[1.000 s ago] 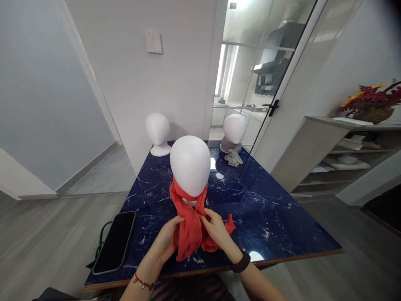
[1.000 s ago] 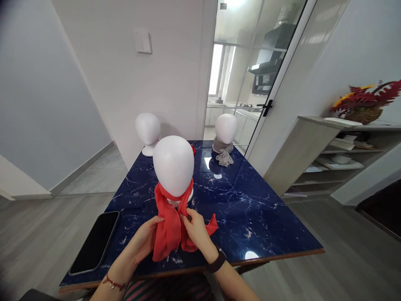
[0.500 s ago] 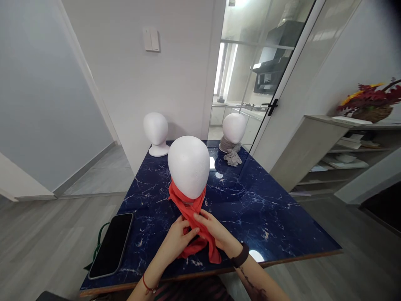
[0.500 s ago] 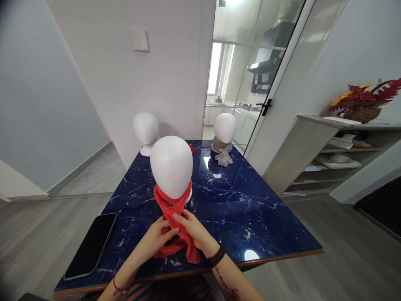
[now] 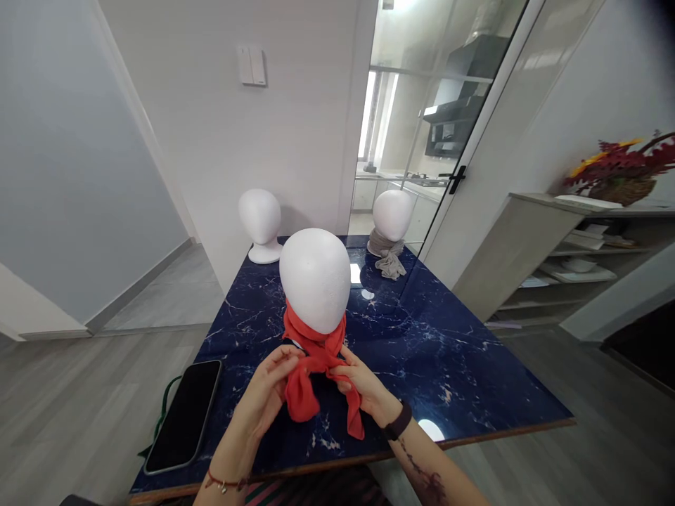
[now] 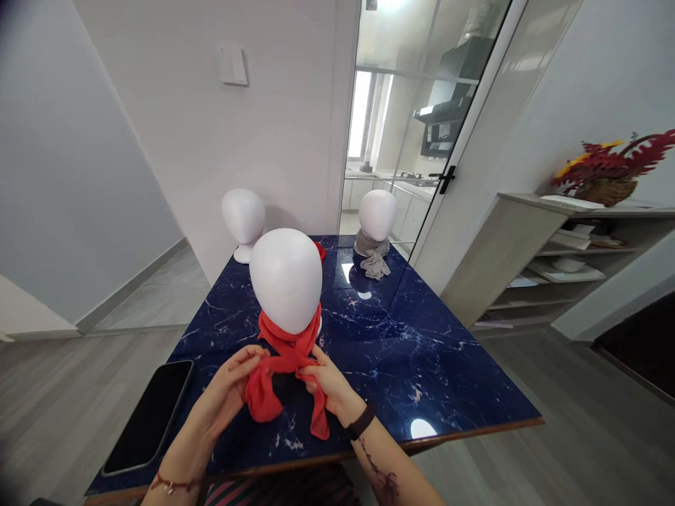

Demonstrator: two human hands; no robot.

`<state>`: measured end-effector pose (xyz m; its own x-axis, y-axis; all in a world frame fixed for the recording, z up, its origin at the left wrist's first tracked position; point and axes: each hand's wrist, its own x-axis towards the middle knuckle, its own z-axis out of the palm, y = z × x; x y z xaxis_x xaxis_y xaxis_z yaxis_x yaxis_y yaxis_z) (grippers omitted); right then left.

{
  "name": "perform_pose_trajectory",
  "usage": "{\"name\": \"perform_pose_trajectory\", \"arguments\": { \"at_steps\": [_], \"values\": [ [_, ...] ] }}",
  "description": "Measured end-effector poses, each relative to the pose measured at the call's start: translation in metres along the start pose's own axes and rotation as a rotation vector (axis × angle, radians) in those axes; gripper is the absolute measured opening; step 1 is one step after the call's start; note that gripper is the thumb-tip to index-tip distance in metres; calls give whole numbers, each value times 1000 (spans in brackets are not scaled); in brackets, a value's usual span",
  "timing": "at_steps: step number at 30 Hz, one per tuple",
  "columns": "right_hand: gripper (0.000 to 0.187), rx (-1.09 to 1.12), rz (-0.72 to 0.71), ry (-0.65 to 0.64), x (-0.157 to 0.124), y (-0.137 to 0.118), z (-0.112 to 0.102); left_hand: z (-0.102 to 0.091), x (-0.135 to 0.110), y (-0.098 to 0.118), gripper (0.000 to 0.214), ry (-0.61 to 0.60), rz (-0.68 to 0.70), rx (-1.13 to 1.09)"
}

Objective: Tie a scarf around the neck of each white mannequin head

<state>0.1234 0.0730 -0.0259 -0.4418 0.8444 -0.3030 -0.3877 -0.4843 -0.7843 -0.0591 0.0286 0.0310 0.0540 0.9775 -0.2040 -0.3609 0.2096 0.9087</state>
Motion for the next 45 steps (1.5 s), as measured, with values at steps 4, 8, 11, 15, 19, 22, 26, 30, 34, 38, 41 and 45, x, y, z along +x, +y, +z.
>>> {"name": "perform_pose_trajectory", "arguments": {
  "at_steps": [4, 8, 11, 15, 19, 22, 26, 30, 34, 38, 41, 45],
  "values": [
    [55, 56, -7, 11, 2, 2, -1, 12, 14, -18, 38, 127, 78, -213],
    [53, 73, -23, -7, 3, 5, 0, 21, 24, -40, 24, 92, 320, 139],
    [51, 101, -37, -6, 3, 6, 2, 22, 26, -43, 17, 90, 491, 597],
    [52, 105, -38, -37, 2, 6, 1, 14, 24, -40, 48, 67, 621, 1138],
    [51, 122, -33, -47, 2, 7, 1, 7, 25, -38, 59, 10, 649, 1418],
    [48, 131, -24, -39, 2, 6, 2, 6, 29, -35, 50, -43, 628, 1454],
    [42, 34, -120, -11, 1, 6, 5, 7, 35, -27, 33, -46, 592, 1483],
    [37, -108, -336, 19, 1, 7, 10, 10, 40, -23, 20, 9, 591, 1539],
    [43, -188, -333, 36, 5, 13, 12, 10, 41, -27, 27, 57, 591, 1528],
    [47, -285, -335, 49, 11, 22, 9, 10, 34, -38, 28, 219, 580, 1356],
    [45, -304, -334, 37, 13, 26, 7, 13, 27, -52, 48, 486, 567, 910],
    [46, -266, -296, -14, 11, 24, 8, 14, 26, -66, 56, 484, 344, 257]
  ]
}}
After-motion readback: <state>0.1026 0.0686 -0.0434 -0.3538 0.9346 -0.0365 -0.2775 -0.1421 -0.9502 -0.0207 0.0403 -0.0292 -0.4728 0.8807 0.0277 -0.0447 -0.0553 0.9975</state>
